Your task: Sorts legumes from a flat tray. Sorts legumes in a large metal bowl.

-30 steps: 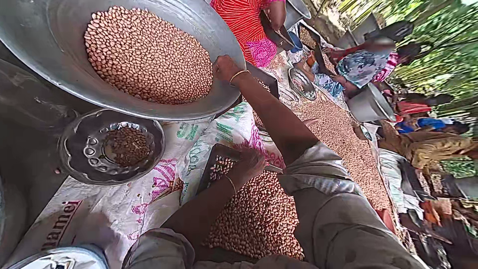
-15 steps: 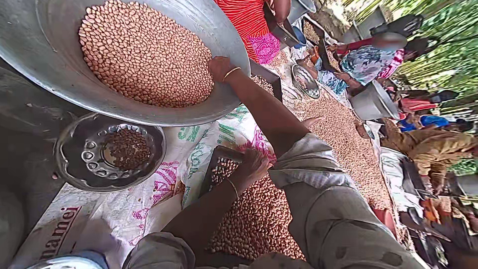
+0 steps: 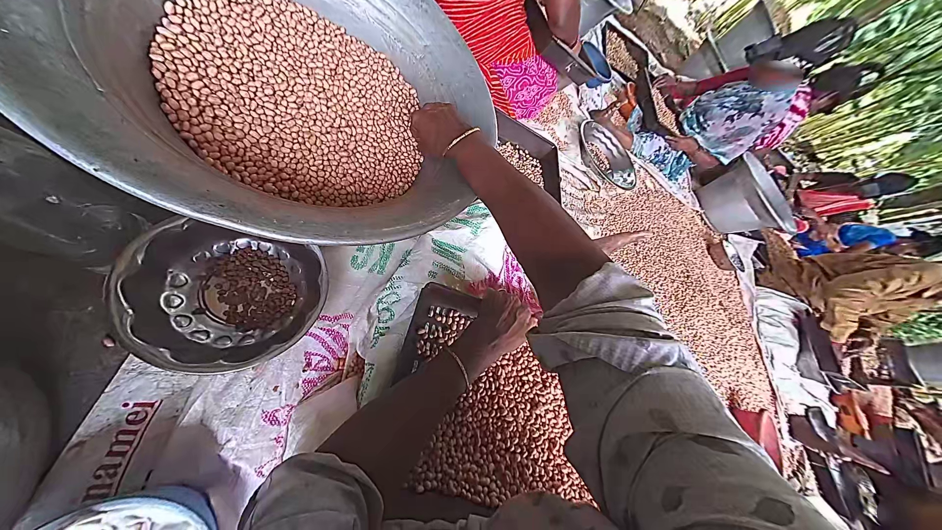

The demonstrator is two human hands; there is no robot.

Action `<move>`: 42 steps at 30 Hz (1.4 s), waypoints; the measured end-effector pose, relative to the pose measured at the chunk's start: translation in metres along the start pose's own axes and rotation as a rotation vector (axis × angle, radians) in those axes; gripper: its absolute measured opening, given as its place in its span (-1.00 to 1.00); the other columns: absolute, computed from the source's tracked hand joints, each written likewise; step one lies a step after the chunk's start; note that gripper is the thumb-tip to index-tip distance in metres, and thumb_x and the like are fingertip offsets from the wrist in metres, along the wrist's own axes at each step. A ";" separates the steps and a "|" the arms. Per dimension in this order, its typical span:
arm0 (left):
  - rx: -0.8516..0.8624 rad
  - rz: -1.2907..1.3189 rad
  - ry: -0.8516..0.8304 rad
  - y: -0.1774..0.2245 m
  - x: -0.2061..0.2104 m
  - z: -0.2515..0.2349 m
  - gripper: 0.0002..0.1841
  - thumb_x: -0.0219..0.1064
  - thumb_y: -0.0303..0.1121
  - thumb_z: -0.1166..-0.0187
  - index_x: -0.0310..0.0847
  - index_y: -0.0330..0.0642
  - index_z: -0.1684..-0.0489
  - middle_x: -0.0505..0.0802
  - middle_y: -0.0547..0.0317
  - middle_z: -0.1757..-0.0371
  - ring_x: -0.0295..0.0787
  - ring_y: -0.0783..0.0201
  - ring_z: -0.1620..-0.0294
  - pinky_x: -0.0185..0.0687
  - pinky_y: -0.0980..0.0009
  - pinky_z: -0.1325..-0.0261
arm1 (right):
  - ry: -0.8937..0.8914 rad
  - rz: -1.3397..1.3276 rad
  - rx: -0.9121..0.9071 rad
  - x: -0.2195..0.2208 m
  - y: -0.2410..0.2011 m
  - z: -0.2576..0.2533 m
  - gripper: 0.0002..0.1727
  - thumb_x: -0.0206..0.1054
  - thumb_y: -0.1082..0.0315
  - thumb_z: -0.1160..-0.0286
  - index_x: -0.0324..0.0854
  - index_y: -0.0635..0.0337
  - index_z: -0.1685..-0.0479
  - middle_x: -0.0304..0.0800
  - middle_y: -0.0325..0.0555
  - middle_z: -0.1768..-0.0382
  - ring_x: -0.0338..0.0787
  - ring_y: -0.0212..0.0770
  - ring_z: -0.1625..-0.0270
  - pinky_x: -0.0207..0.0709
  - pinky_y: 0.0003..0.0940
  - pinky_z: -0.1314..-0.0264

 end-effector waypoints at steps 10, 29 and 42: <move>0.017 -0.054 -0.006 -0.004 0.011 -0.012 -0.55 0.02 -0.25 -0.85 0.58 -0.54 -0.32 0.70 -0.43 -0.36 0.56 -0.29 -0.50 0.33 -0.18 -0.51 | -0.037 0.056 0.012 0.005 -0.001 -0.003 -0.73 0.31 0.39 -0.53 0.71 0.39 -0.06 0.73 0.34 -0.23 0.67 0.34 -0.41 0.48 0.39 -0.30; -0.103 -0.109 -0.068 -0.007 0.017 -0.019 -0.61 0.12 -0.39 -0.75 0.53 -0.61 -0.30 0.68 -0.45 -0.33 0.59 -0.29 -0.44 0.41 -0.16 -0.43 | 1.065 -1.863 0.293 -0.039 0.108 0.087 -0.74 0.00 0.38 -0.87 0.45 0.47 -0.08 0.80 0.07 0.32 0.89 -0.17 0.35 0.84 -0.33 0.18; 0.010 -0.141 0.017 -0.007 0.020 -0.029 -0.49 -0.03 -0.15 -0.87 0.66 -0.51 -0.11 0.77 -0.40 -0.18 0.68 -0.28 -0.33 0.46 -0.17 -0.34 | 0.026 -0.234 -0.219 -0.007 -0.064 0.005 -0.69 0.25 0.53 -0.58 0.64 0.32 -0.26 0.71 0.25 -0.24 0.64 0.19 -0.44 0.39 0.02 -0.59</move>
Point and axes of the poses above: each hand's wrist, its own z-axis away from the middle knuckle, its own x-axis out of the palm, y = z × x, the point moved 10 cm from there along -z, towards the middle knuckle
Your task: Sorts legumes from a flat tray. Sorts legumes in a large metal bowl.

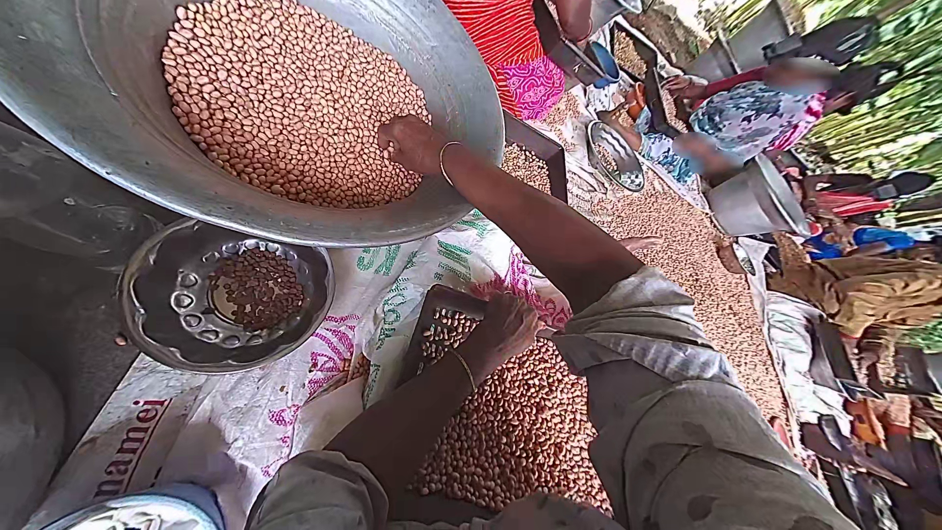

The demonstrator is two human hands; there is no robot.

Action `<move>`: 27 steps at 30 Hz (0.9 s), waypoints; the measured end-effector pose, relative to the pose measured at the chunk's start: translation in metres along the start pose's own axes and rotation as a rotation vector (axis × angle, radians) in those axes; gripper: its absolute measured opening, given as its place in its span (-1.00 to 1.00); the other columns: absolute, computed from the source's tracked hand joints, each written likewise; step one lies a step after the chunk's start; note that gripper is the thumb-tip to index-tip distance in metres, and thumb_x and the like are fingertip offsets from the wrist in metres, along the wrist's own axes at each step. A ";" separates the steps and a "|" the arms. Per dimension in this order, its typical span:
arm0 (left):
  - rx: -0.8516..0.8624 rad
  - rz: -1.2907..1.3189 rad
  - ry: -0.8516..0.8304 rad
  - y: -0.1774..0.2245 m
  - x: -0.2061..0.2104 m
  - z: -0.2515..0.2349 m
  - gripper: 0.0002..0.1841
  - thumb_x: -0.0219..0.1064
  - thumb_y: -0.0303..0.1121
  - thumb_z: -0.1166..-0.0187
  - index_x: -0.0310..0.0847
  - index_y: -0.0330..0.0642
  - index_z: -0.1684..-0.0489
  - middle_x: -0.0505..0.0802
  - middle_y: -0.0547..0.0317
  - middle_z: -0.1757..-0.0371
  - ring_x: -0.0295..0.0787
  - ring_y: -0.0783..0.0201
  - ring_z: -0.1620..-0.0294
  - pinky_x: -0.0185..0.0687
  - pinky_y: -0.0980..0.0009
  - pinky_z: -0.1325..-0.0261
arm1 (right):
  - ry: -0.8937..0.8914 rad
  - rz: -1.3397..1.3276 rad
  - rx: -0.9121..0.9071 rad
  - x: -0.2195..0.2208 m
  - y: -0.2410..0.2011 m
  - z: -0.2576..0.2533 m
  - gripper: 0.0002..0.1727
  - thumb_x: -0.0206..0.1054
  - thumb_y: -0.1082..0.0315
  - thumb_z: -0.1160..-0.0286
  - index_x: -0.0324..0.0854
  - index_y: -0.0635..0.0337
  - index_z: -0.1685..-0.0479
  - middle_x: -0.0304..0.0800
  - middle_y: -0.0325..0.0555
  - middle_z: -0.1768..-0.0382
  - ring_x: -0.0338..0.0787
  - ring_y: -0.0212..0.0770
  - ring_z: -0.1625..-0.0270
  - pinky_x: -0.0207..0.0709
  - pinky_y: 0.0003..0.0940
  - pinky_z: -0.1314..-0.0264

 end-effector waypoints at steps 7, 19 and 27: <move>-0.003 0.021 0.007 0.001 -0.004 0.006 -0.52 -0.01 -0.21 -0.85 0.64 -0.55 -0.17 0.75 -0.43 -0.23 0.65 -0.30 -0.37 0.44 -0.18 -0.38 | 0.004 0.044 -0.030 0.003 0.000 -0.005 -0.75 0.21 0.55 -0.57 0.67 0.38 -0.12 0.76 0.24 -0.21 0.68 0.19 -0.40 0.42 0.05 -0.55; -0.021 0.072 0.025 0.001 -0.012 0.015 -0.53 -0.01 -0.25 -0.86 0.60 -0.56 -0.28 0.73 -0.45 -0.31 0.61 -0.30 -0.44 0.38 -0.18 -0.45 | 0.245 -0.493 0.094 -0.029 0.029 0.010 -0.70 0.24 0.54 -0.60 0.63 0.34 -0.27 0.80 0.10 0.15 0.80 -0.18 0.40 0.73 -0.27 0.29; 0.008 0.014 0.003 0.001 -0.002 0.004 -0.53 -0.02 -0.21 -0.86 0.66 -0.52 -0.13 0.77 -0.40 -0.20 0.66 -0.28 -0.36 0.44 -0.16 -0.36 | -0.039 -0.172 -0.170 0.003 -0.020 0.010 -0.77 0.30 0.52 -0.55 0.74 0.30 -0.10 0.82 0.07 0.18 0.80 -0.04 0.17 0.66 -0.06 -0.04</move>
Point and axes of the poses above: each hand's wrist, its own z-axis away from the middle knuckle, its own x-axis out of the palm, y = z × x, the point moved 10 cm from there along -z, towards the middle knuckle
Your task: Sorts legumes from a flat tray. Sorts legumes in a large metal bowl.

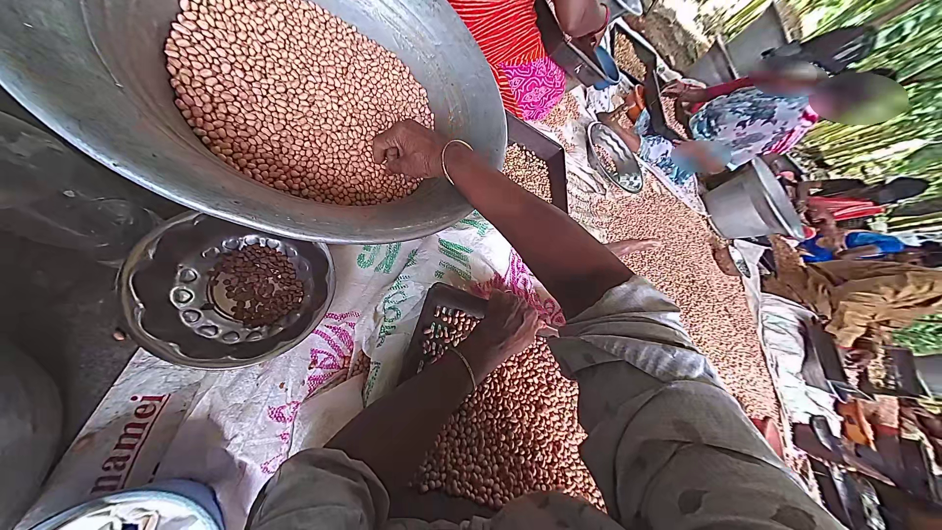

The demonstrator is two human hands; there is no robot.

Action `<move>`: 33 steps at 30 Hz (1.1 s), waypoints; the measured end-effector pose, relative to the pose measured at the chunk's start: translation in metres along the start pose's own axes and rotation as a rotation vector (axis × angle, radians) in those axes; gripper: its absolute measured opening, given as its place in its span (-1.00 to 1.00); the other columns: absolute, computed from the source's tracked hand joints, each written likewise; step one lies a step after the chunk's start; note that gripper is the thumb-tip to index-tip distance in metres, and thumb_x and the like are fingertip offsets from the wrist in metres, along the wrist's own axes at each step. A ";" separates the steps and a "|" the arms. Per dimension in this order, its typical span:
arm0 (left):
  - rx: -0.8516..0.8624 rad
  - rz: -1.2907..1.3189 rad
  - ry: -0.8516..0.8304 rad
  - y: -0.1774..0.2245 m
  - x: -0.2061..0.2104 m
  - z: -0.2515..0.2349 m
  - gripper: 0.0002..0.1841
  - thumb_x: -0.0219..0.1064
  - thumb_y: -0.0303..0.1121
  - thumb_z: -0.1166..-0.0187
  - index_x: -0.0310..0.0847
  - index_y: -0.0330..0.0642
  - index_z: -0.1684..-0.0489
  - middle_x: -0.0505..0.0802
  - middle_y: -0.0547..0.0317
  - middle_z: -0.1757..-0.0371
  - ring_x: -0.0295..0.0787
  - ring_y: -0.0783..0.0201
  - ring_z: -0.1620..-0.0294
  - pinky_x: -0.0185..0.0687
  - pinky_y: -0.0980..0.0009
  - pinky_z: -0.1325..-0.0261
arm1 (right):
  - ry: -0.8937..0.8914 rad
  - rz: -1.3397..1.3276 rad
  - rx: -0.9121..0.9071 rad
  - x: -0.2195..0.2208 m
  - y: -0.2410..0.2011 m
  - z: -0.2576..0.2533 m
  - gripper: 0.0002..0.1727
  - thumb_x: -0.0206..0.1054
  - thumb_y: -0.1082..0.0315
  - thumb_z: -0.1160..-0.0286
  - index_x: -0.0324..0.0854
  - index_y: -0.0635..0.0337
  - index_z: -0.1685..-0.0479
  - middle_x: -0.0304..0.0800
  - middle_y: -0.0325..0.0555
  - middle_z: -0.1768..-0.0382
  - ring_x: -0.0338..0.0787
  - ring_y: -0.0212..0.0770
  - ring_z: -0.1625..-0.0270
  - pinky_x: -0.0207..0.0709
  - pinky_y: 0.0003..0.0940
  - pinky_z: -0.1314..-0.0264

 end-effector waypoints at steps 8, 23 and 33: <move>-0.004 0.000 0.006 0.000 0.000 0.000 -0.50 -0.02 -0.17 -0.86 0.66 -0.53 -0.13 0.77 -0.41 -0.21 0.66 -0.28 -0.36 0.43 -0.17 -0.38 | -0.044 0.184 -0.017 0.007 -0.005 -0.005 -0.81 0.26 0.56 -0.55 0.69 0.37 -0.02 0.79 0.17 0.06 0.76 0.12 -0.10 0.51 0.02 -0.33; -0.002 0.014 0.009 0.001 -0.002 0.003 -0.51 -0.03 -0.20 -0.87 0.64 -0.56 -0.16 0.75 -0.44 -0.23 0.64 -0.30 -0.39 0.42 -0.17 -0.40 | 0.085 0.002 0.024 -0.006 0.003 -0.005 -0.73 0.20 0.51 -0.61 0.73 0.36 -0.14 0.83 0.16 0.10 0.81 0.03 0.05 0.61 -0.05 -0.16; 0.004 -0.014 0.016 0.001 -0.002 0.003 -0.50 -0.02 -0.18 -0.86 0.62 -0.55 -0.18 0.74 -0.43 -0.23 0.64 -0.29 -0.38 0.43 -0.16 -0.39 | -0.035 0.149 0.036 0.009 0.000 -0.010 -0.74 0.22 0.40 -0.71 0.58 0.34 -0.24 0.77 0.19 0.13 0.79 0.18 -0.01 0.58 0.10 -0.23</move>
Point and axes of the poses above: each hand's wrist, its own z-axis away from the middle knuckle, its own x-axis out of the palm, y = z × x, the point moved 10 cm from there along -z, towards the middle knuckle
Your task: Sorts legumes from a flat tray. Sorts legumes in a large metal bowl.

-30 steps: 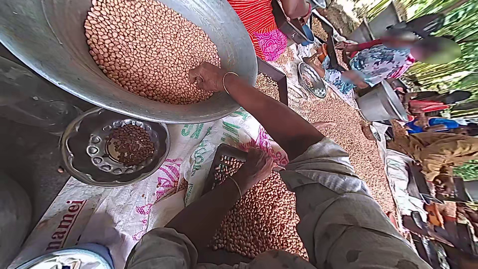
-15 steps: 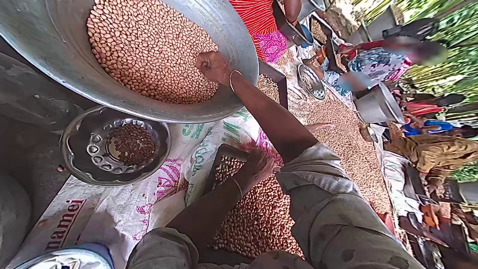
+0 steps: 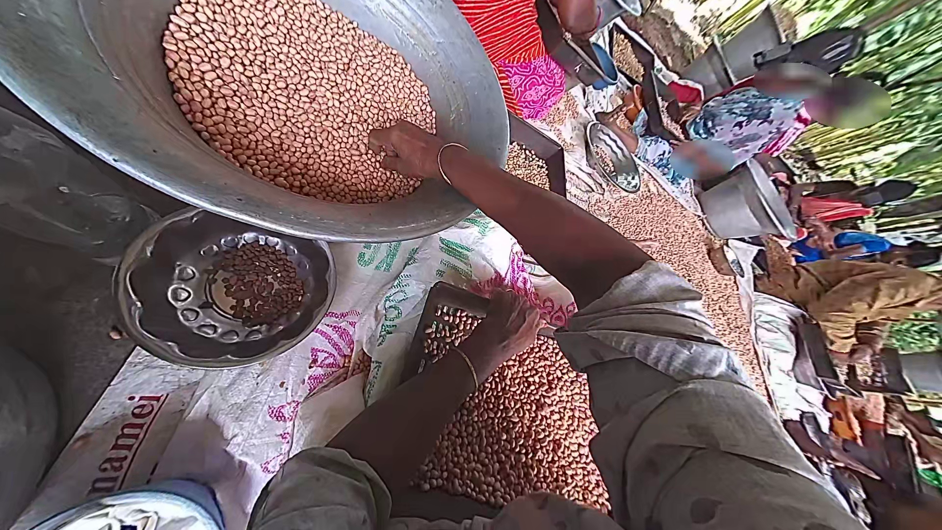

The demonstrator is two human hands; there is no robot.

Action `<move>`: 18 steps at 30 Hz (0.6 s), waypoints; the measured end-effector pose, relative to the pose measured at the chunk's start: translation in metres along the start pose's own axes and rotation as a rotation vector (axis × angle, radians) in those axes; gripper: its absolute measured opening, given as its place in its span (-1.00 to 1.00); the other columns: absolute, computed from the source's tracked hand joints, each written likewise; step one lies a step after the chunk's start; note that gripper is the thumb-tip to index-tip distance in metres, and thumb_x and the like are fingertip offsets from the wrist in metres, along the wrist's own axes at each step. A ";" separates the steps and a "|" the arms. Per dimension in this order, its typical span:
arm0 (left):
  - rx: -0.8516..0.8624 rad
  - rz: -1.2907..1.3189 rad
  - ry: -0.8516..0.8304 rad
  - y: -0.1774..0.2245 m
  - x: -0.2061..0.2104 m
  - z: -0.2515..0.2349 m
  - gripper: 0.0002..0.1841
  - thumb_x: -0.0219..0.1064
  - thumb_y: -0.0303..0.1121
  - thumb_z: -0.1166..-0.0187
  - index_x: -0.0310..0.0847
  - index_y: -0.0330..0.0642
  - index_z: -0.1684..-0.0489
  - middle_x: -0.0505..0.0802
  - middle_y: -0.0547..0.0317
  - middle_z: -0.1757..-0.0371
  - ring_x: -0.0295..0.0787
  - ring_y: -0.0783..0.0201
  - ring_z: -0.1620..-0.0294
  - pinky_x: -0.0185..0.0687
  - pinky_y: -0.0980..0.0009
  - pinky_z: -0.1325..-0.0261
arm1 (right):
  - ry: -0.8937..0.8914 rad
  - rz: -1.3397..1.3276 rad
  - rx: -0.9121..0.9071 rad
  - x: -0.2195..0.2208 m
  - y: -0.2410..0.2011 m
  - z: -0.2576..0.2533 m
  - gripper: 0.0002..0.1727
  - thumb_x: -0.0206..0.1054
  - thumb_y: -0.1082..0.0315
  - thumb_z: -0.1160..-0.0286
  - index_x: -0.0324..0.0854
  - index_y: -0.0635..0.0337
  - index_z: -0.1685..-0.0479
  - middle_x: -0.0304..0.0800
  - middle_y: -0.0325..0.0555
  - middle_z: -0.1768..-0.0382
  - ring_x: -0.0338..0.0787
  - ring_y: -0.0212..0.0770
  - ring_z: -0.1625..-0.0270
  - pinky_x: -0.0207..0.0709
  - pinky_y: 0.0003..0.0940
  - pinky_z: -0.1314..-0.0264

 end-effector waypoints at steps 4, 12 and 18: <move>0.002 0.005 -0.008 0.000 -0.001 0.001 -0.50 -0.02 -0.19 -0.87 0.61 -0.56 -0.19 0.74 -0.43 -0.25 0.63 -0.29 -0.40 0.41 -0.15 -0.41 | 0.000 0.009 -0.021 0.001 -0.002 0.000 -0.72 0.21 0.42 -0.70 0.61 0.33 -0.26 0.80 0.20 0.04 0.80 0.19 -0.08 0.57 0.11 -0.28; 0.002 0.052 0.028 0.000 -0.007 0.007 -0.53 -0.01 -0.23 -0.86 0.64 -0.57 -0.18 0.75 -0.45 -0.24 0.63 -0.30 -0.41 0.40 -0.16 -0.43 | 0.223 -0.110 0.005 -0.031 0.007 0.009 -0.76 0.21 0.43 -0.67 0.71 0.34 -0.11 0.83 0.14 0.15 0.81 0.10 0.03 0.59 0.08 -0.16; -0.114 0.066 -0.003 -0.009 0.010 -0.009 -0.59 0.07 -0.39 -0.74 0.52 -0.60 -0.34 0.71 -0.42 -0.32 0.62 -0.25 -0.41 0.41 -0.13 -0.43 | 0.944 -0.052 0.368 -0.110 0.075 0.098 -0.75 0.21 0.40 -0.63 0.78 0.30 -0.02 0.88 0.08 0.09 0.87 -0.05 0.06 0.69 -0.15 -0.10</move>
Point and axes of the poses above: each hand's wrist, its own z-axis away from the middle knuckle, its own x-axis out of the palm, y = z × x, the point moved 10 cm from there along -z, towards the middle knuckle
